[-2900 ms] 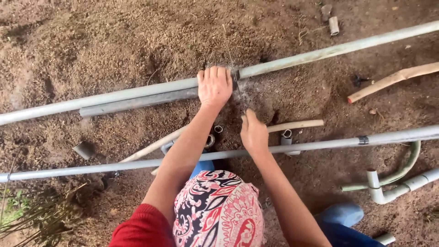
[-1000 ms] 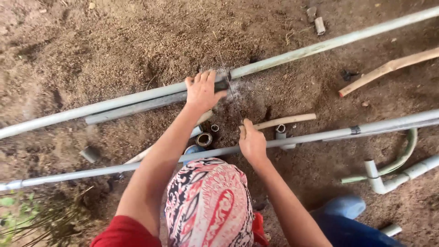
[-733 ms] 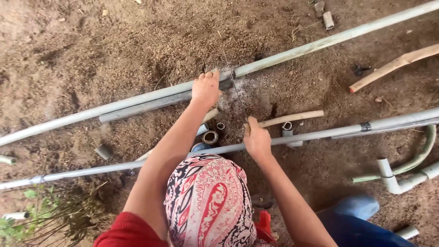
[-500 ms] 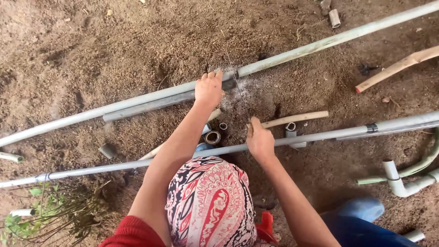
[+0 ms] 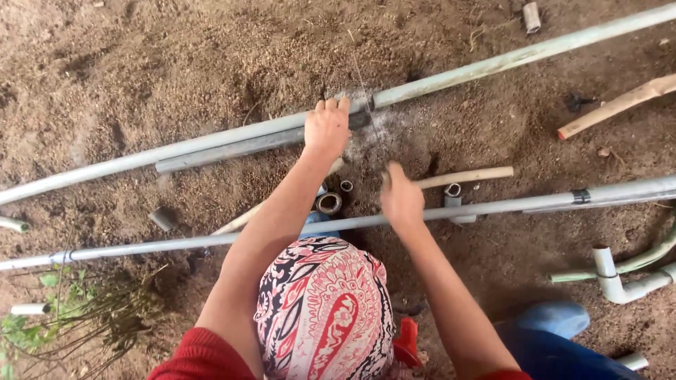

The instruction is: Cutting a PVC pipe using a handheld hacksaw blade on the ground.

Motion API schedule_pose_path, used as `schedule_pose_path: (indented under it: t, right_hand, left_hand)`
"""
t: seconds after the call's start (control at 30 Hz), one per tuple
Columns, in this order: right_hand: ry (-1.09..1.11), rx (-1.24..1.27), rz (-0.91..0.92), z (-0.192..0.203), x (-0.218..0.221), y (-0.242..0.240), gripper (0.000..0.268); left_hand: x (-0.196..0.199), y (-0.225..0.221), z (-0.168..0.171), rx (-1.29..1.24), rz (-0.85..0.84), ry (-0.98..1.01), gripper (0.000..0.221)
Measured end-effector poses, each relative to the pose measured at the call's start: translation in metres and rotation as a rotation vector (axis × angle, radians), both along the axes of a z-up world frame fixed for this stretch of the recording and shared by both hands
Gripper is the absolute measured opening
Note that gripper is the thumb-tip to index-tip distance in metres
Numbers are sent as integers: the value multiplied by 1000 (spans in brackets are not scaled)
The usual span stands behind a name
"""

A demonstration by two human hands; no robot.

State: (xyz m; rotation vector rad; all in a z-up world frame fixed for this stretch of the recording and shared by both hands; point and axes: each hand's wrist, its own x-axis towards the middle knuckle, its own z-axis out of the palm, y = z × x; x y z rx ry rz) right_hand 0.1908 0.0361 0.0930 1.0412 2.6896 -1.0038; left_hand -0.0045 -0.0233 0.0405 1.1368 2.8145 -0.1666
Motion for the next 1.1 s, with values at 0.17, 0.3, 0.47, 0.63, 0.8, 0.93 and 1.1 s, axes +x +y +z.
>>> schedule_pose_path:
  t: [0.17, 0.3, 0.47, 0.63, 0.8, 0.93, 1.1]
  right_hand:
    - [47, 104, 32, -16, -1, -3, 24]
    - [2, 55, 2, -16, 28, -11, 24]
    - [60, 112, 25, -20, -17, 3, 17]
    - [-2, 96, 34, 2, 5, -8, 18]
    - [46, 100, 40, -7, -3, 2, 17]
    - [92, 150, 53, -19, -18, 3, 16]
    - [45, 105, 59, -20, 31, -8, 18]
  left_hand:
    - [-2, -1, -16, -3, -11, -29, 72]
    - [-1, -2, -10, -10, -11, -40, 72]
    - [1, -2, -2, -6, -14, -29, 71]
    - [5, -6, 6, -61, -2, -13, 71]
    - [3, -3, 3, -45, -28, 29, 73]
    - [0, -1, -1, -46, -33, -33, 66]
    - [2, 0, -3, -86, -14, -52, 68]
